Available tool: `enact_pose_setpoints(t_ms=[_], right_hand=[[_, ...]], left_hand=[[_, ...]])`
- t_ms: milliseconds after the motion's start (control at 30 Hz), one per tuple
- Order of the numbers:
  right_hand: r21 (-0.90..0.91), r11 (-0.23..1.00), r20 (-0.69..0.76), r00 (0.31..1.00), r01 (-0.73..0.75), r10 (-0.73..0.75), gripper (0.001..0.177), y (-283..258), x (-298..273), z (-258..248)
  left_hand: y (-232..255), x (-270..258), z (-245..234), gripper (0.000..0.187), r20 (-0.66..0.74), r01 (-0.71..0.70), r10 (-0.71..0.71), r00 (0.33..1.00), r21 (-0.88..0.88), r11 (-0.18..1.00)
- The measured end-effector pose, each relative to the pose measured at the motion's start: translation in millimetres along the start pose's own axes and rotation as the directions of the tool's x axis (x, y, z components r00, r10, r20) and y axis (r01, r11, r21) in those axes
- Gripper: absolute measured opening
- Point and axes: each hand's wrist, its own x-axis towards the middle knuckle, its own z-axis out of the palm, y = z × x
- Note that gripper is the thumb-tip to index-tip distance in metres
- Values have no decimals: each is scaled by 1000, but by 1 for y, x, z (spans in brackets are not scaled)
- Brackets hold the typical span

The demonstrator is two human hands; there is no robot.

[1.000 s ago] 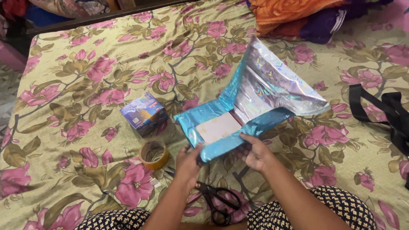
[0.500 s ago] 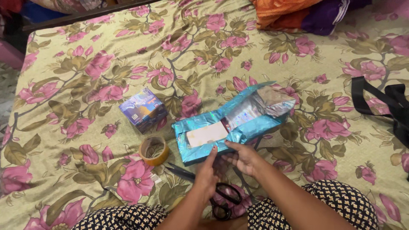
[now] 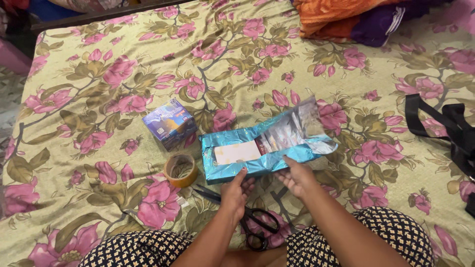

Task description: The person sits on a bed and wraps a small box in shiny blue paper using scissors and tape. They fold the paper around the box, cut excess material, and secure the edges with tape.

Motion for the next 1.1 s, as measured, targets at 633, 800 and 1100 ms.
enact_pose_setpoints(t_ms=[633, 800, 1100], right_hand=[[217, 957, -233, 962, 194, -142, 11, -98, 37, -116], [252, 943, -313, 940, 218, -134, 11, -113, 26, -123], [-247, 955, -258, 939, 163, -227, 27, -146, -37, -111]], left_hand=[[8, -6, -3, 34, 1, -3, 3, 1000, 16, 1000], [0, -1, -6, 32, -10, 10, -10, 1000, 27, 1000], [12, 24, -20, 32, -60, -1, 7, 998, 107, 994]])
